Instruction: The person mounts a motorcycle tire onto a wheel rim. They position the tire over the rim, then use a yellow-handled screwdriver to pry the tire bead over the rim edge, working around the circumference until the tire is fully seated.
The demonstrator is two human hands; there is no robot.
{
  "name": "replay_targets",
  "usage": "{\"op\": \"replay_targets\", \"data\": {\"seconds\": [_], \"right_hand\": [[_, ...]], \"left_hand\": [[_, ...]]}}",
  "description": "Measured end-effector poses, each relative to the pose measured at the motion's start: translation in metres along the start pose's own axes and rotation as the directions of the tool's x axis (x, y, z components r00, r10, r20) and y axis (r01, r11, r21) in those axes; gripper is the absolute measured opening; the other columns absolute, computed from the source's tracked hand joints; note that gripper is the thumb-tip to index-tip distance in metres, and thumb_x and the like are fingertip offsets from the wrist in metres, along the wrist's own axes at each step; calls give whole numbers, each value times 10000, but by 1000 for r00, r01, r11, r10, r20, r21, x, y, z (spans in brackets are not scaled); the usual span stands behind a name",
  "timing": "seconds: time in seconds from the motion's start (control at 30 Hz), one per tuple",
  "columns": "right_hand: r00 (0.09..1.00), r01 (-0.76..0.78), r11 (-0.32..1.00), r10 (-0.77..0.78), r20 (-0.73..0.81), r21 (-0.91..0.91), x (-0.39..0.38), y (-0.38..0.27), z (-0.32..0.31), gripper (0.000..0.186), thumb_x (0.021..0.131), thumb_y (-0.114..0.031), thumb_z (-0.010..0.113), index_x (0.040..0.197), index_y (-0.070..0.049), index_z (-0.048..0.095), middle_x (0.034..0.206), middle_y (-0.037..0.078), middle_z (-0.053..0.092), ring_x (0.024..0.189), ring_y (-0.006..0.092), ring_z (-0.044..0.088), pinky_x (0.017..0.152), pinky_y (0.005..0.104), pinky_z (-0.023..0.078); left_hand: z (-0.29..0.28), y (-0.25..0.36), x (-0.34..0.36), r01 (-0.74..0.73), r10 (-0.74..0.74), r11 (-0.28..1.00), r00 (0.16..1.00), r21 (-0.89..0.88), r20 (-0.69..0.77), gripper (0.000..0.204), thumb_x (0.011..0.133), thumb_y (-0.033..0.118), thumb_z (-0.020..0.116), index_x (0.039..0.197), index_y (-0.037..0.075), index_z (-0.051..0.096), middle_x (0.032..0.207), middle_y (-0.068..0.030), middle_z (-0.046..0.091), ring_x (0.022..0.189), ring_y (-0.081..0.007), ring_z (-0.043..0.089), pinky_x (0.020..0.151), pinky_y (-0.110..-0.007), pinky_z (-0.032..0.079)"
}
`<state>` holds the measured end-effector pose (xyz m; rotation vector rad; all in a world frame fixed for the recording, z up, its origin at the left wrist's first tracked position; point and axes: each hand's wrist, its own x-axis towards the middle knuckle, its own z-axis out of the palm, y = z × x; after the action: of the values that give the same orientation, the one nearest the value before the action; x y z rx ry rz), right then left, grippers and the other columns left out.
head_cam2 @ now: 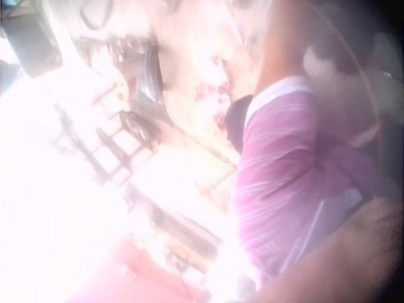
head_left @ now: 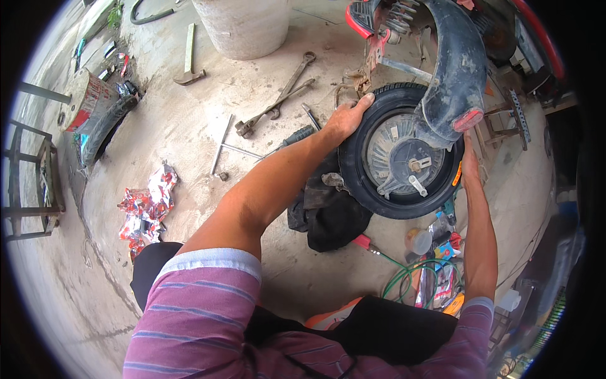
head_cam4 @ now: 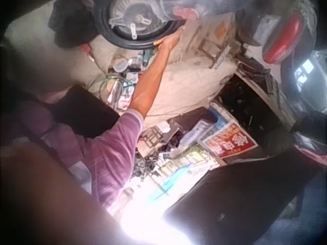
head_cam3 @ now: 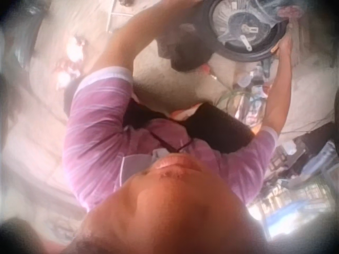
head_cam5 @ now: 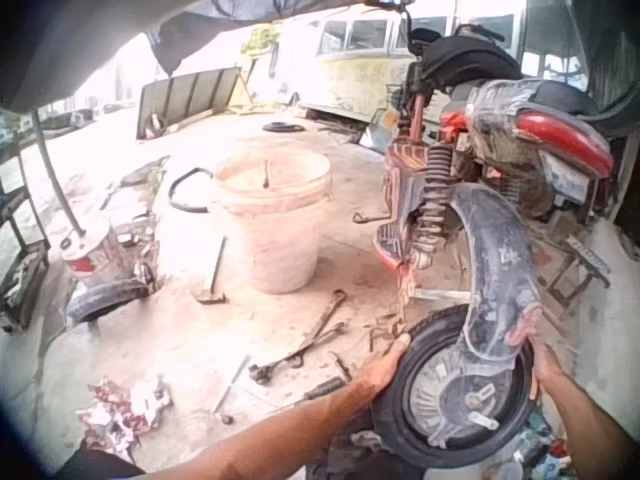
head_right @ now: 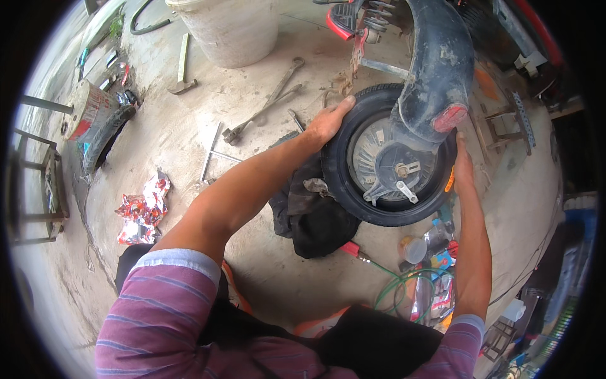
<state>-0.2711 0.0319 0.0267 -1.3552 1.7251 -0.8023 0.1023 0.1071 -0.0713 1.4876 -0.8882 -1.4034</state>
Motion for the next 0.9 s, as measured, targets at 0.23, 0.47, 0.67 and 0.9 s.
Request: {"op": "replay_targets", "data": {"seconds": [0.23,0.47,0.67,0.9], "right_hand": [[989,-112,993,109,98,25,-21,23,-51,973,977,-745,504,1531,54,482,1546,180,531,1380,252,534,1170,349,377],[947,-310,924,278,162,224,-89,49,-83,772,987,-718,526,1358,-56,670,1221,111,703,1058,194,652,928,330,534],[946,-280,937,232,228,209,-94,72,-125,755,1000,-706,515,1356,-58,665,1283,129,700,1135,188,667,987,323,541],[994,26,819,-83,74,574,-88,93,-192,594,1069,-572,467,1342,-78,655,1280,82,705,1130,189,666,1045,348,517]], "left_hand": [[25,11,-34,60,-60,998,997,5,52,1077,934,812,480,1393,-159,561,1340,-326,641,1266,-390,626,1079,-455,481],[58,49,-111,266,-174,950,886,-163,430,880,973,703,586,1490,-6,534,1402,-171,647,1253,-273,629,1103,-396,478],[85,26,-134,260,-61,942,756,-213,652,740,951,636,664,1331,3,609,1114,-156,716,1024,-244,699,966,-394,566],[128,66,-171,49,247,928,662,-370,708,1108,755,387,935,1576,-40,326,1437,-146,567,1313,-227,558,1151,-392,444]]}}
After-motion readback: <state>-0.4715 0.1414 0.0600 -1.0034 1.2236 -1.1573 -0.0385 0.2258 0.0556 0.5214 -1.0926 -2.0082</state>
